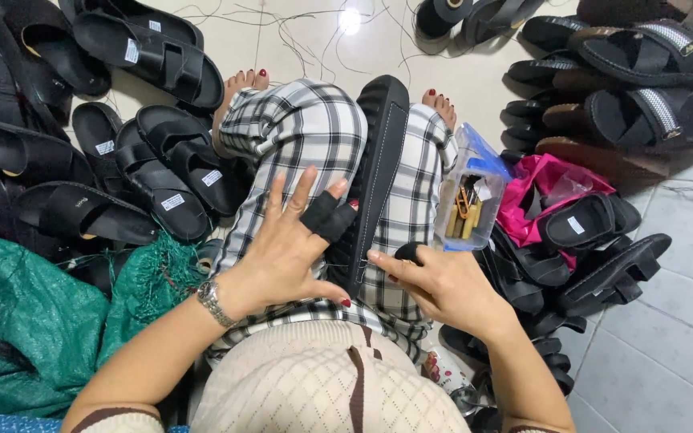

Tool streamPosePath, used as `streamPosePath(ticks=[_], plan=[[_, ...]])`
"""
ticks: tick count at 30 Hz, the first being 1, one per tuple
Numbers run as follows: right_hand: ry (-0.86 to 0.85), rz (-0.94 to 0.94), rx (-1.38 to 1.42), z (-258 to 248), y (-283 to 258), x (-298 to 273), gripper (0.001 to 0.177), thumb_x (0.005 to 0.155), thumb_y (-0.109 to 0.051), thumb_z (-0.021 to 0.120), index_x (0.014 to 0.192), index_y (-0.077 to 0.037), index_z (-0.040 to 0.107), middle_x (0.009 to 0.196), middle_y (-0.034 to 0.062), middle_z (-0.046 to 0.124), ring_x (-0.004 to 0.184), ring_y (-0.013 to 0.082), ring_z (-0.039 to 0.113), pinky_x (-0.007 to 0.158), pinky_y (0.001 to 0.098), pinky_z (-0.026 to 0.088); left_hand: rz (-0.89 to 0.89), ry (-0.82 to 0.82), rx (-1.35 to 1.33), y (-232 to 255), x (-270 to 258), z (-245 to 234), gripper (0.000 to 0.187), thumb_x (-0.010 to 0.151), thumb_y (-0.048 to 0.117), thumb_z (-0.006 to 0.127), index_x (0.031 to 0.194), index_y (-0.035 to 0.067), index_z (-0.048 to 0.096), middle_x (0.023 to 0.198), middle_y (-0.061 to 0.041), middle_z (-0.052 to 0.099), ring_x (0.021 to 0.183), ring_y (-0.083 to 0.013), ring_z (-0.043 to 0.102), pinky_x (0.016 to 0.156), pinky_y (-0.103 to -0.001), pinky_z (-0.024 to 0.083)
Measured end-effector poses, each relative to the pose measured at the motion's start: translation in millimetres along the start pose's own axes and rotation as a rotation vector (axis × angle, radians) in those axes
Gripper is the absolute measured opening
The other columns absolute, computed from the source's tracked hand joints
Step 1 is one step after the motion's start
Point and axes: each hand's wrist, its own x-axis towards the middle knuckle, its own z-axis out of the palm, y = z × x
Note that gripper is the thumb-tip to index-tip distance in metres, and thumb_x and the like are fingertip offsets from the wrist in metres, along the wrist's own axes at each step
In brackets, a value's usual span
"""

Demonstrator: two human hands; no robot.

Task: Hand-sewing black sandals using a needle and thread while sitting on the floor.

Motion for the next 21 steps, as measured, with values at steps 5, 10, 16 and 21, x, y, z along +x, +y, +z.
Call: streamPosePath(ticks=[5,10,16,21], plan=[[-0.035,0.005,0.014,-5,1,3,0.049,0.086,-0.015,0.066,0.134,-0.024,0.067,0.063,0.0004,0.042,0.045,0.0167,0.042,0.042,0.0324,0.034,0.015,0.027,0.006,-1,1,4,0.132,0.048,0.074,0.089,0.153,0.008,0.044,0.166,-0.014,0.026,0.152,-0.0396,-0.007,0.118,-0.065,-0.013],[-0.162,0.068,-0.062,-14,-7,7,0.048,0.089,-0.019,0.061,0.136,-0.028,0.065,0.06,0.0021,0.054,0.044,0.0175,0.05,0.042,0.0305,0.041,0.039,0.1,0.047,-2,-1,22,0.119,0.055,0.083,0.073,0.148,0.011,0.052,0.162,-0.01,0.037,0.153,-0.0401,0.0,0.118,-0.065,-0.015],[-0.191,0.123,-0.171,-5,-17,11,0.044,0.087,-0.018,0.06,0.129,-0.027,0.069,0.055,0.004,0.061,0.039,0.0197,0.059,0.039,0.032,0.047,0.073,0.246,0.134,-2,1,34,0.107,0.064,0.088,0.053,0.139,0.011,0.06,0.155,-0.01,0.049,0.153,-0.0364,0.023,0.121,-0.064,-0.009],[-0.178,0.163,0.047,-3,-5,22,0.037,0.087,-0.017,0.063,0.12,-0.024,0.076,0.052,0.008,0.06,0.038,0.0259,0.059,0.039,0.0331,0.048,0.083,0.307,0.127,-9,3,42,0.106,0.064,0.09,0.049,0.136,0.013,0.063,0.153,-0.008,0.052,0.153,-0.0311,0.028,0.123,-0.063,-0.006]])
